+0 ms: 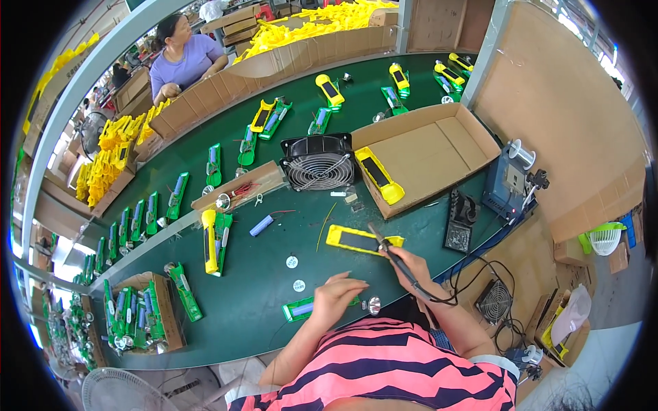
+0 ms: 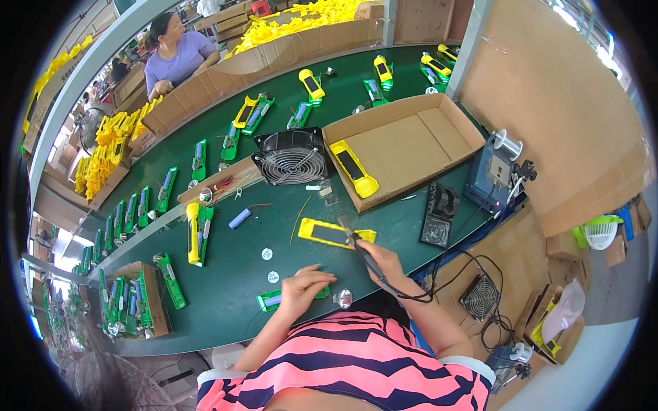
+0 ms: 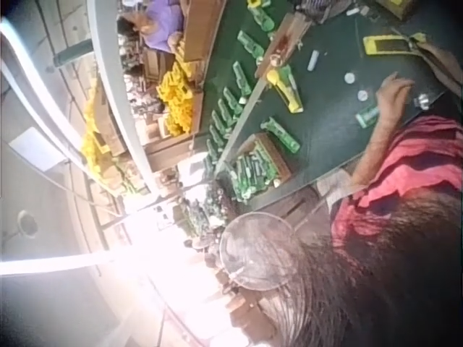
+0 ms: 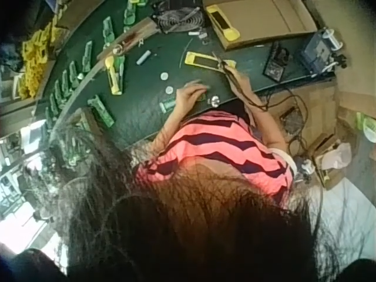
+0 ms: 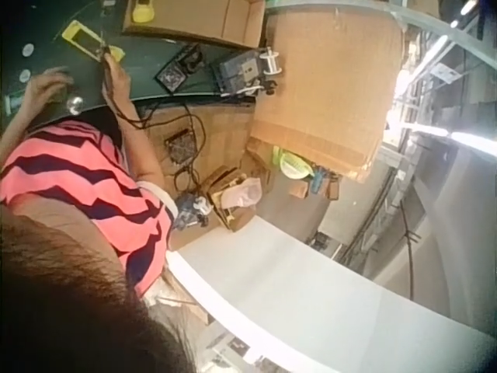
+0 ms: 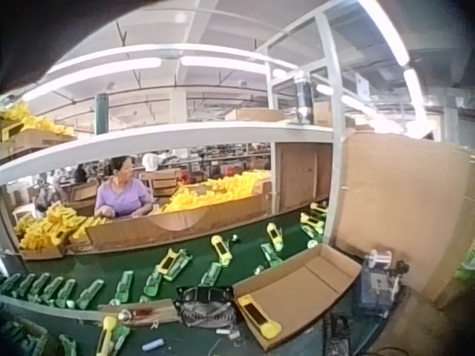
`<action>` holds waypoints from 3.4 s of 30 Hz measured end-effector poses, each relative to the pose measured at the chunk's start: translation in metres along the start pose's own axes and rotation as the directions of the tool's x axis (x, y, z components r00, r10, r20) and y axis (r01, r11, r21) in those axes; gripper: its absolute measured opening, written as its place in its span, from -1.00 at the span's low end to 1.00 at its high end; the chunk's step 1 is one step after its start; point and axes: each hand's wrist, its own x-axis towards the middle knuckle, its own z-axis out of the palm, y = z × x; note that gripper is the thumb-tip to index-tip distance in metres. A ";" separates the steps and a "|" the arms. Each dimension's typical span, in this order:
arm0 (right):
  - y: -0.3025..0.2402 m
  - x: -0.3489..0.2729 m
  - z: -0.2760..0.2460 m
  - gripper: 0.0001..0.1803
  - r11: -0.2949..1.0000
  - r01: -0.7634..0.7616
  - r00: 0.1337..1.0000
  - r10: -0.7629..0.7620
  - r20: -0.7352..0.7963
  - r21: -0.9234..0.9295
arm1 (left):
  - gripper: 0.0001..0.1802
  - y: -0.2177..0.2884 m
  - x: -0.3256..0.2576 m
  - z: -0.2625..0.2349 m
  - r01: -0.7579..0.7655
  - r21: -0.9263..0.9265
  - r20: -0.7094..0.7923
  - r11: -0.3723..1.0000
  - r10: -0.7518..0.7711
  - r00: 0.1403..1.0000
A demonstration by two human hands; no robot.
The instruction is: The recorder is soldering wires onto circuit boards for the assembly of portable flashlights on a factory assembly line.
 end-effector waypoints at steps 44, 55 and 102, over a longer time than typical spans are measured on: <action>-0.060 0.010 0.054 -0.87 0.444 -0.557 0.791 0.540 0.287 0.702 | -0.91 -0.015 -0.001 -0.079 0.012 0.812 0.155 0.584 -0.235 0.959; -0.063 -0.005 0.013 -0.76 0.983 -0.176 0.980 0.181 0.083 -0.061 | -0.91 -0.013 -0.001 -0.081 0.008 0.859 0.143 0.512 -0.256 0.956; -0.056 0.034 0.035 -0.49 0.967 -0.093 0.962 0.025 0.271 0.238 | -0.92 0.003 -0.007 -0.050 0.102 0.727 -0.034 0.679 -0.112 0.993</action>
